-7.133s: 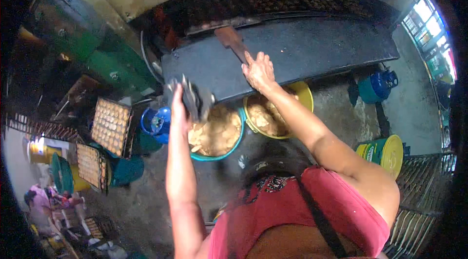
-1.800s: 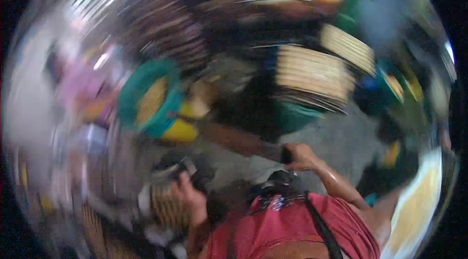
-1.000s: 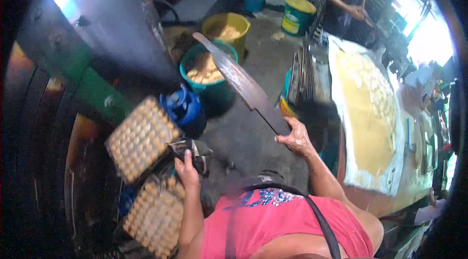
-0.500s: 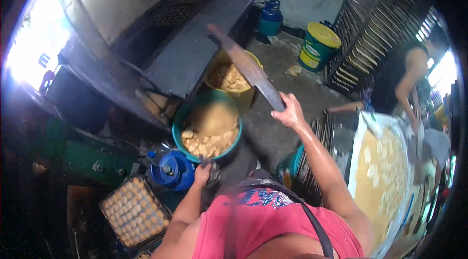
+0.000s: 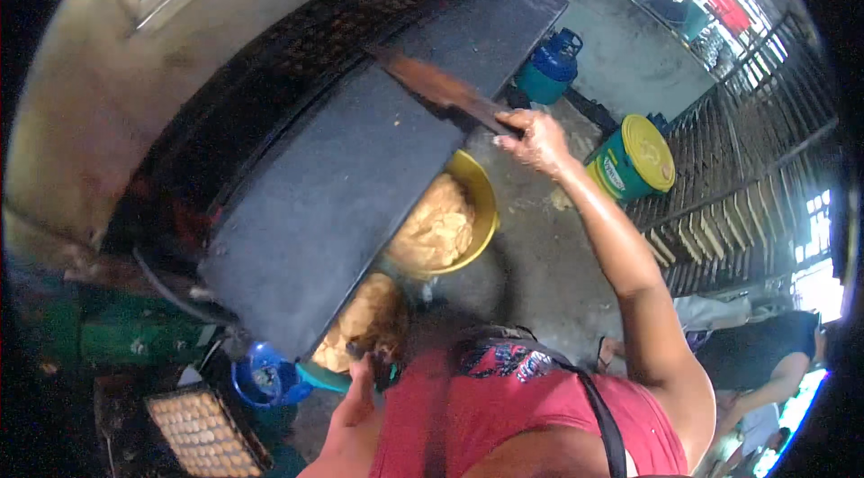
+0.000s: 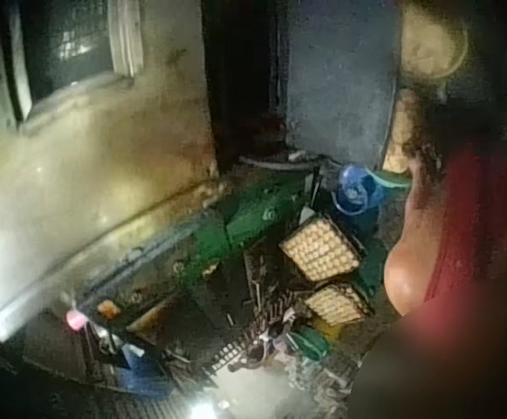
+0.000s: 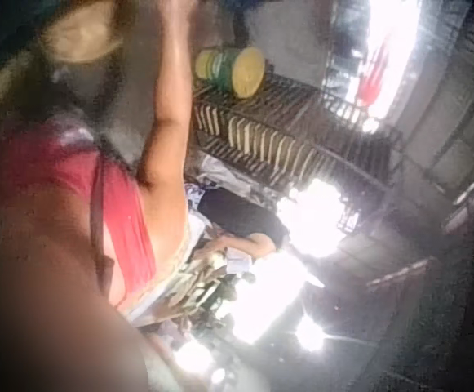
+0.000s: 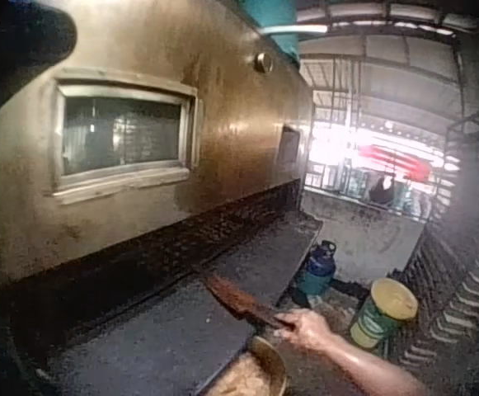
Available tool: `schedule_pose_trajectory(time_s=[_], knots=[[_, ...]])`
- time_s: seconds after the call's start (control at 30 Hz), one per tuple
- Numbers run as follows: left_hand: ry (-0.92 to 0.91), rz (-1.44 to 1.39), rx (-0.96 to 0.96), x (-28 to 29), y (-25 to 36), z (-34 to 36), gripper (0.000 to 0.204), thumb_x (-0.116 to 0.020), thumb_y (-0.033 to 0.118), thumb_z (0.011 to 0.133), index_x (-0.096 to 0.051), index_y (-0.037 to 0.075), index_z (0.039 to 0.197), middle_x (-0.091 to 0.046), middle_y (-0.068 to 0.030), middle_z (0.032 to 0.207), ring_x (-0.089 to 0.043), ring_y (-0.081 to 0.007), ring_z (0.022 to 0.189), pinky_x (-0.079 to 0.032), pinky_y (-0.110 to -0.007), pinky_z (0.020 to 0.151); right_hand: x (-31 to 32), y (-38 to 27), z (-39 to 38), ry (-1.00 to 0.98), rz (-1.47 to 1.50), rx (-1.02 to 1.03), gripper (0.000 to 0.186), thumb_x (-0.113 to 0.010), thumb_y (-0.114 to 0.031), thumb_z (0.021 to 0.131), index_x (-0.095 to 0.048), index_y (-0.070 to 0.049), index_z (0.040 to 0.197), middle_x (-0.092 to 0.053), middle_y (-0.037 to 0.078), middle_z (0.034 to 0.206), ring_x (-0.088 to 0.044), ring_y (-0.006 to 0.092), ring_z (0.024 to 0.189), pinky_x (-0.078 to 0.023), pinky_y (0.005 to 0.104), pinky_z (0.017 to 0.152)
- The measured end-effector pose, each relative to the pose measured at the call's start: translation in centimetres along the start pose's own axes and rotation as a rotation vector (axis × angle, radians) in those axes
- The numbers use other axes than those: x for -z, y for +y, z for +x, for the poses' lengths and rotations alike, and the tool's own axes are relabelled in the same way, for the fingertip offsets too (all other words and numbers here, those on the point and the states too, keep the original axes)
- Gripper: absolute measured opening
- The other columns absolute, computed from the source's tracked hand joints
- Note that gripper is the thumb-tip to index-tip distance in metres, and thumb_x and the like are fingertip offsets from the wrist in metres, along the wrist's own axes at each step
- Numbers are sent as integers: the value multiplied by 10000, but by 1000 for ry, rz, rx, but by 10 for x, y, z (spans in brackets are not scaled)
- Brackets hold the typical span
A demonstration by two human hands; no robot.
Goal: The person uses a long-handled wooden paddle to remove trays of small cookies from a large brick oven and transfers the cookies into large yellow and blue buckets.
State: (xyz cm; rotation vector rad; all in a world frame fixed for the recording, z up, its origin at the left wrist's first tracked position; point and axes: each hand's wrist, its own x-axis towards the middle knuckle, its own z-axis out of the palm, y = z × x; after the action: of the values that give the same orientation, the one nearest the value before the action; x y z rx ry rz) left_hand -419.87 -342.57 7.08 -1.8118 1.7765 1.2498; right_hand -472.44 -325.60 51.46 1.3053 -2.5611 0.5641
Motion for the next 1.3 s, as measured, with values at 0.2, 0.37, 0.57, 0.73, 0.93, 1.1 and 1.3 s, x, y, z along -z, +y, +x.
schedule_pose_trajectory(time_s=[0.2,0.37,0.57,0.73,0.93,1.1,1.3], knots=[[-38,-265,-128,-60,142,-21,591,-623,437,827,-573,-27,1189,-627,-152,1144,-603,-306,1043,-470,-389,903,-109,29,141,72,85,139,414,-718,-348,749,-680,-124,1095,-662,111,1023,-570,312,965,-450,407,883],[-101,-679,-134,-69,211,-71,570,-604,444,843,-579,-6,1191,-630,-124,1134,-612,-294,1014,-481,-390,887,-181,10,221,128,132,177,384,-640,-345,807,-648,-140,1131,-598,136,1022,-499,338,1033,-430,435,903],[-517,-1648,-417,-63,311,-186,538,-476,502,901,-557,107,1257,-579,-85,1262,-549,-302,1135,-419,-501,979,-160,55,214,48,226,211,375,-634,-328,806,-650,-141,1131,-591,148,1058,-489,330,1051,-418,439,923],[-362,-2036,-549,-112,370,-203,551,-475,508,911,-556,87,1258,-610,-102,1223,-588,-284,1100,-460,-437,970,-134,95,190,5,312,326,379,-626,-321,821,-642,-132,1150,-571,166,1149,-471,340,1102,-405,449,939],[-131,-2016,-588,-128,492,-275,556,-447,480,926,-535,51,1269,-568,-128,1279,-538,-297,1178,-402,-453,1033,-102,203,124,-72,327,431,413,-622,-336,841,-611,-146,1208,-527,159,1238,-460,336,1129,-375,468,946],[142,-1949,-639,-148,523,-264,409,-452,452,944,-582,120,1145,-611,-80,1173,-562,-273,1119,-407,-452,1014,-68,302,50,-69,377,647,451,-704,-272,771,-609,-130,1187,-497,140,1254,-460,342,1114,-404,458,928],[227,-2022,-478,-200,604,-304,257,-552,350,941,-583,141,1088,-644,-5,882,-567,-117,637,-450,-235,527,-21,391,-5,-138,470,743,502,-761,-172,698,-607,-100,1171,-496,170,1240,-486,359,1063,-452,454,887]])
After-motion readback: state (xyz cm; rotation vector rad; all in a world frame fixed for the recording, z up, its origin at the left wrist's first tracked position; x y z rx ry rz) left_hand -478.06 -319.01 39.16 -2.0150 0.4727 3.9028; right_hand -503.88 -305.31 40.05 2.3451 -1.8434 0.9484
